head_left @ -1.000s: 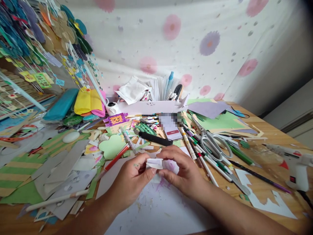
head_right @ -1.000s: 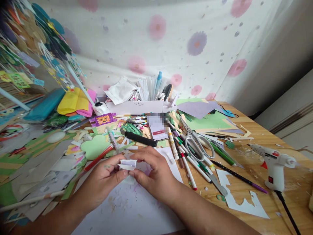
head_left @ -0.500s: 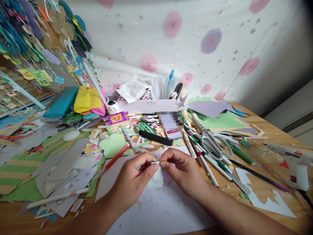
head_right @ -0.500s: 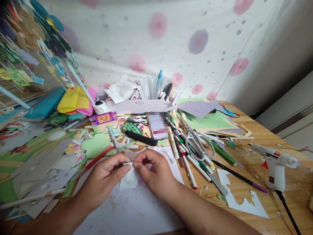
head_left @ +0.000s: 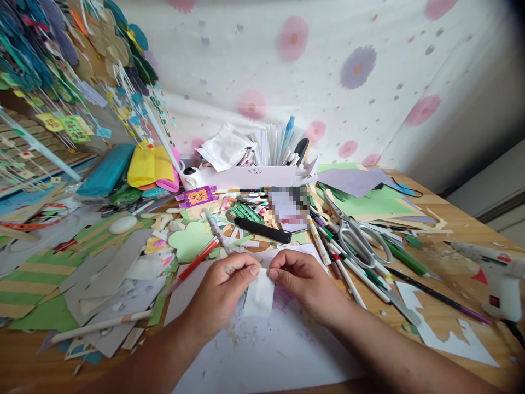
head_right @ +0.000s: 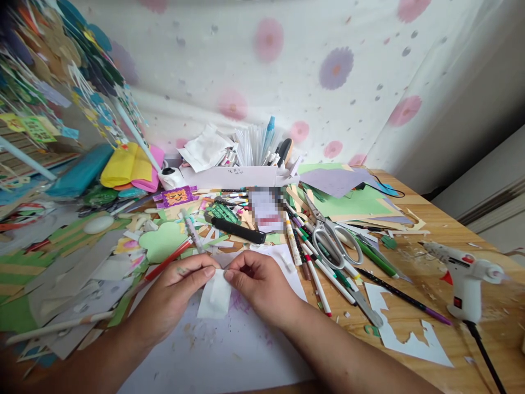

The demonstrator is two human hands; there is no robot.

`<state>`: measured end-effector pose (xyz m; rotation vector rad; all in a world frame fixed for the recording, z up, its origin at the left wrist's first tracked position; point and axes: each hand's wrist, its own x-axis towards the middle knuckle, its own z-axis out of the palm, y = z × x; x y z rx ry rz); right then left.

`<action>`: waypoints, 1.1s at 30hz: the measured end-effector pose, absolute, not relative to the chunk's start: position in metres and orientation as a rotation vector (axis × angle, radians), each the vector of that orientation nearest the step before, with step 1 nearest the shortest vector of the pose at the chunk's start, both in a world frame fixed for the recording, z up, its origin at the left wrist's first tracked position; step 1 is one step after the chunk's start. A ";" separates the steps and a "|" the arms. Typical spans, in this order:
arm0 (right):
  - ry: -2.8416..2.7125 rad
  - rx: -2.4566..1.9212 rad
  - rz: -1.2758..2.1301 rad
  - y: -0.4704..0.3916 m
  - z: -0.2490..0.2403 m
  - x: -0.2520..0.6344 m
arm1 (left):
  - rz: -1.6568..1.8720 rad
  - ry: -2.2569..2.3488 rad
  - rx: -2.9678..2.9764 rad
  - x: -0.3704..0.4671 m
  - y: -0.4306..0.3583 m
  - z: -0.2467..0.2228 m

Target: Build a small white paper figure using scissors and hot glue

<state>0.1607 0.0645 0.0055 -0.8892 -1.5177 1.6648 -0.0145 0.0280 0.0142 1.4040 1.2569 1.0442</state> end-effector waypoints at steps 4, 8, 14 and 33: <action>-1.526 -0.916 1.665 0.065 0.007 0.163 | 1.081 1.191 1.315 -0.017 0.028 0.014; -1.553 -0.918 1.638 0.065 0.007 0.163 | 1.076 1.216 1.397 -0.016 0.030 0.016; -1.575 -0.905 1.625 0.065 0.006 0.160 | 1.031 1.275 1.349 -0.016 0.031 0.017; -1.412 -0.806 1.800 0.066 0.008 0.164 | 1.092 1.179 1.147 -0.018 0.032 0.012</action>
